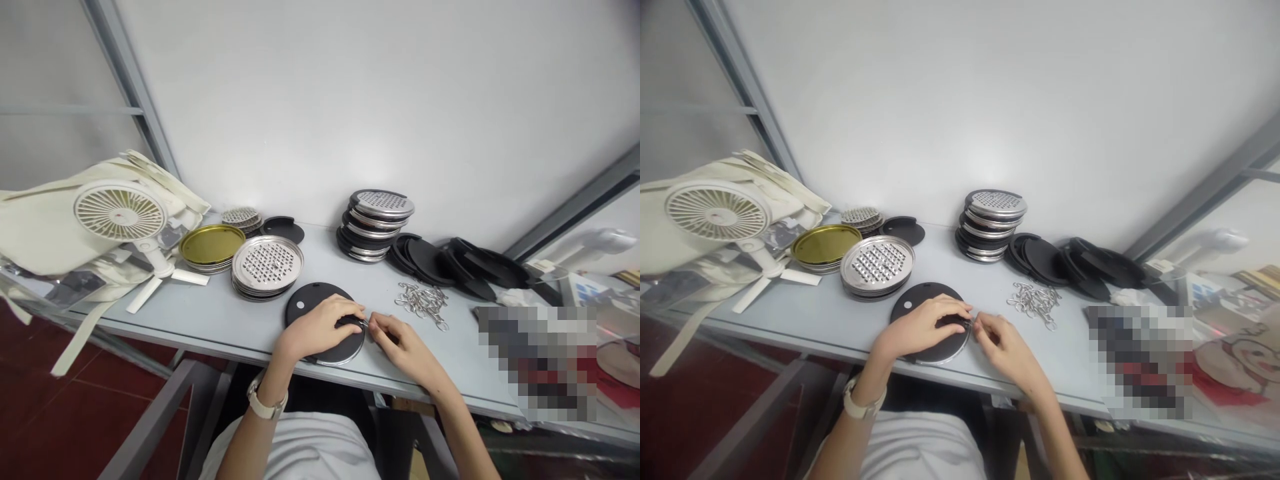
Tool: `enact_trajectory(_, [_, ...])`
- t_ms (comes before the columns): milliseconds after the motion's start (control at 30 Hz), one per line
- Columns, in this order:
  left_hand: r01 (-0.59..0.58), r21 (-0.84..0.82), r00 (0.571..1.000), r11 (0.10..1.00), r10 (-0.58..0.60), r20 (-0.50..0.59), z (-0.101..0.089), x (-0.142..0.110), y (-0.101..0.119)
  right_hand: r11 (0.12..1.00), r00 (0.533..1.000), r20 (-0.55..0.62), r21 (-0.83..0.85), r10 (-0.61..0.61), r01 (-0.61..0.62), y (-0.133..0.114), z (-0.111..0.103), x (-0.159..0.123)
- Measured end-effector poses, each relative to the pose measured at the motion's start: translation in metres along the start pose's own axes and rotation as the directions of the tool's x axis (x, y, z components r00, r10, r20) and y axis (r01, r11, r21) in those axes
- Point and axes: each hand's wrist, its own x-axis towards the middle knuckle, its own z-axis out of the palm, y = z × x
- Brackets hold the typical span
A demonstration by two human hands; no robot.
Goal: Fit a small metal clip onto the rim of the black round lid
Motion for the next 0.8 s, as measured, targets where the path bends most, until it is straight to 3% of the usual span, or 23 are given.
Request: enact_trajectory(800, [-0.055, 0.049, 0.998, 0.997, 0.054, 0.017, -0.0025, 0.0005, 0.0063, 0.993, 0.994, 0.053, -0.068, -0.092, 0.096, -0.0043, -0.0028, -0.0035])
